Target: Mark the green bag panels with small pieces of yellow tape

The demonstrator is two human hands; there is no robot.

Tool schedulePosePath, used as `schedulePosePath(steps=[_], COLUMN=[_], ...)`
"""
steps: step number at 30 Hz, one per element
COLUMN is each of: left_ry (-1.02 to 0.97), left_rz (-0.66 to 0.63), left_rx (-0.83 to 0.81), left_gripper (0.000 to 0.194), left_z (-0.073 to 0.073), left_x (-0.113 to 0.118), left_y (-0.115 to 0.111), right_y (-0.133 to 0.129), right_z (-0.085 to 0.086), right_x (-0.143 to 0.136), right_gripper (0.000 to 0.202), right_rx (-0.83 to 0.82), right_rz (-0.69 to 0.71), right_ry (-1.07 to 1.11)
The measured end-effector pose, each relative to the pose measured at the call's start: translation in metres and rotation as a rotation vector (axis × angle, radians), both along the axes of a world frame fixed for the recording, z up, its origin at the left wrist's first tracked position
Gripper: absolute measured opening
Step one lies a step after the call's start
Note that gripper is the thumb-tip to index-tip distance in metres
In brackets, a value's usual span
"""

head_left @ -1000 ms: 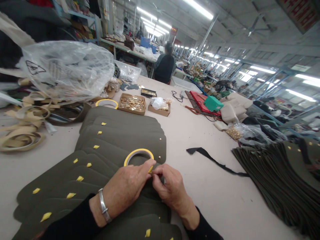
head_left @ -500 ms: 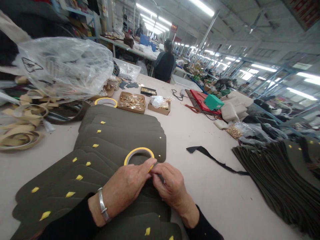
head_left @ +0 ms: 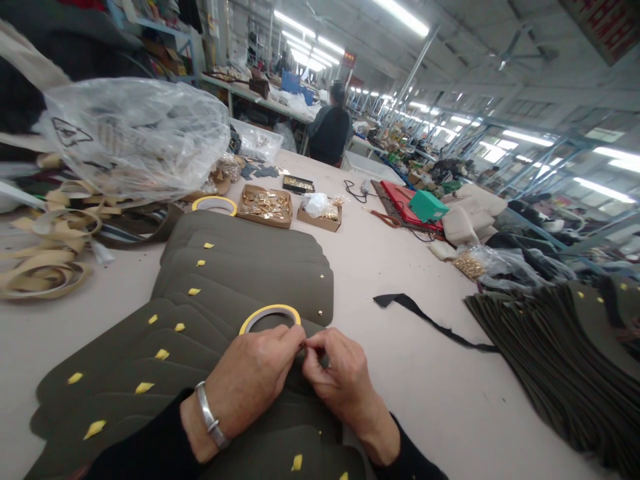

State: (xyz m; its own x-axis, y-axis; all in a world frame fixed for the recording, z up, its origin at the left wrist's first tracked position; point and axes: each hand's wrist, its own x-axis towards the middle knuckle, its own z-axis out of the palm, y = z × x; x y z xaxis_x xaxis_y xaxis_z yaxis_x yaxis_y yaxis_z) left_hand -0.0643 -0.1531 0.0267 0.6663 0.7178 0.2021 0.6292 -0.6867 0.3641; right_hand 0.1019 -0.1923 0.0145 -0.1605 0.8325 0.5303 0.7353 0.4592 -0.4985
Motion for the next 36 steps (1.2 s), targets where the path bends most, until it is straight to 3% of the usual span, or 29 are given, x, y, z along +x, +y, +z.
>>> schedulePosePath(steps=[4,7,10,12,18,25,32,34,36], left_ry=[-0.154,-0.247,-0.127,0.020,0.200,0.215,0.209,0.206,0.206], left_rz=[-0.009,-0.061,-0.037,0.003,0.023,0.020,0.022,0.023,0.024], left_rx=[0.209,0.253,0.228,0.169,-0.053,-0.106,-0.091,-0.089,-0.086], left_gripper=[0.021,0.021,0.018,0.016,0.023,0.024,0.025,0.026,0.026], left_z=[0.000,0.001,-0.001,-0.004,-0.006,-0.002,-0.005,-0.005,-0.005], left_x=[0.003,0.007,0.010,0.010,0.010,0.010,0.011,0.010,0.009], left_y=[-0.009,-0.017,-0.017,-0.013,-0.008,-0.009,-0.006,-0.006,-0.006], right_y=[0.003,0.012,0.019,0.021,0.019,0.020,0.017,0.014,0.010], right_z=[0.003,0.000,-0.006,-0.010,-0.013,-0.008,-0.005,-0.003,-0.001], right_x=[-0.002,0.014,0.034,0.042,0.034,0.027,0.033,0.038,0.044], right_gripper=[0.011,0.010,0.020,0.023,0.017,0.015,0.017,0.022,0.012], right_rx=[-0.202,-0.477,-0.832,-0.935,-0.856,-0.627,-0.573,-0.521,-0.433], right_rz=[-0.152,-0.270,-0.223,-0.172,-0.219,-0.218,-0.221,-0.221,-0.146], right_ry=[0.218,0.482,0.695,0.697,0.428,0.061,-0.134,-0.109,-0.062])
